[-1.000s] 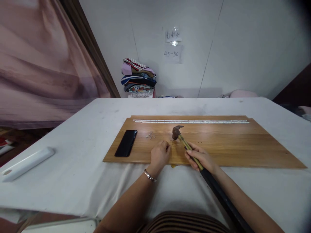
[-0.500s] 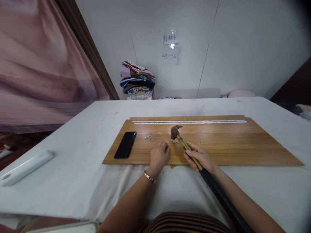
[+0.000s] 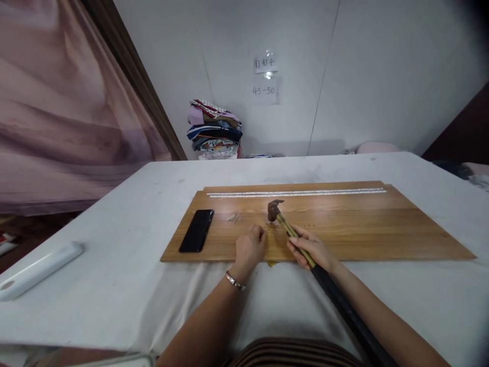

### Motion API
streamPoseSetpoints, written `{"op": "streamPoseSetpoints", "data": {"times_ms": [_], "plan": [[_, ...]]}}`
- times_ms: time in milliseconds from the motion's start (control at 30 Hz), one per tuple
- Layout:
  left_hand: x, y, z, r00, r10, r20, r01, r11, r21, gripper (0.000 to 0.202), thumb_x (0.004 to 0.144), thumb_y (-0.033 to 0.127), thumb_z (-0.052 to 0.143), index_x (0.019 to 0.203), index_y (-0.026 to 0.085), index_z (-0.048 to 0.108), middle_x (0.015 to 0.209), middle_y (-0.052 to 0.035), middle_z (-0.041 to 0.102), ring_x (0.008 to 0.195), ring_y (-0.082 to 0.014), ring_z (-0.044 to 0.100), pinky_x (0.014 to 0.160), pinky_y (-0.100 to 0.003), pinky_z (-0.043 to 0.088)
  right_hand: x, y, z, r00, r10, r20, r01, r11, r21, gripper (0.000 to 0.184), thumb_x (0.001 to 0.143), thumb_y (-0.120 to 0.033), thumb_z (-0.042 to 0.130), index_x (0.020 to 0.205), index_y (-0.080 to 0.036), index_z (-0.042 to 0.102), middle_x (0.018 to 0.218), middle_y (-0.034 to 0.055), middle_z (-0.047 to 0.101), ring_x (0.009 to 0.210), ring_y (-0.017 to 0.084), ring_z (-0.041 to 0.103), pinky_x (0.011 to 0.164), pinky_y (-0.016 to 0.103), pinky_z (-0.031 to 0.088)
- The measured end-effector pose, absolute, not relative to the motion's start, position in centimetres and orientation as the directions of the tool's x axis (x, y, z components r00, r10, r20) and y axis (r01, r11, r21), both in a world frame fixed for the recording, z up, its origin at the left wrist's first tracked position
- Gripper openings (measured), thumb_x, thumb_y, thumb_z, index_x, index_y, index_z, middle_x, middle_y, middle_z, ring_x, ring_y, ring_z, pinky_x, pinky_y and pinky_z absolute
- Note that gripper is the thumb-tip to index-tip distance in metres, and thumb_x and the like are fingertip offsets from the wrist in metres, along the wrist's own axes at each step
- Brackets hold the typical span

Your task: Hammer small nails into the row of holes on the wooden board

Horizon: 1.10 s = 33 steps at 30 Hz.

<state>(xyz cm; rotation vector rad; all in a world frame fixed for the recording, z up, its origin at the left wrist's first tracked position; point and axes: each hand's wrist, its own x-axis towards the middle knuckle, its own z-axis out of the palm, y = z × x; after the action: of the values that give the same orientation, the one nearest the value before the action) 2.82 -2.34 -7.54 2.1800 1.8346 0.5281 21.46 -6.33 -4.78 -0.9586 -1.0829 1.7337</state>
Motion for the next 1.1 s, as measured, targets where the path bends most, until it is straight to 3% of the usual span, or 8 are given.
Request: {"op": "streamPoseSetpoints", "data": {"times_ms": [1100], "plan": [[2.83,-2.26,-7.74,0.149,0.982,0.116,0.891,-0.184,0.416,0.017,0.088,0.028,0.046,0.08,0.021,0.059,0.084,-0.0014,0.064,0.08,-0.0142,0.058,0.067,-0.024,0.035,21.28,-6.35,-5.07,-0.341,0.922,-0.182,-0.223,-0.267,-0.937,0.056,0.079,-0.036,0.062,0.131,-0.021,0.047,0.063,-0.0068,0.054,0.03,0.003,0.038,0.027,0.014,0.033]]}}
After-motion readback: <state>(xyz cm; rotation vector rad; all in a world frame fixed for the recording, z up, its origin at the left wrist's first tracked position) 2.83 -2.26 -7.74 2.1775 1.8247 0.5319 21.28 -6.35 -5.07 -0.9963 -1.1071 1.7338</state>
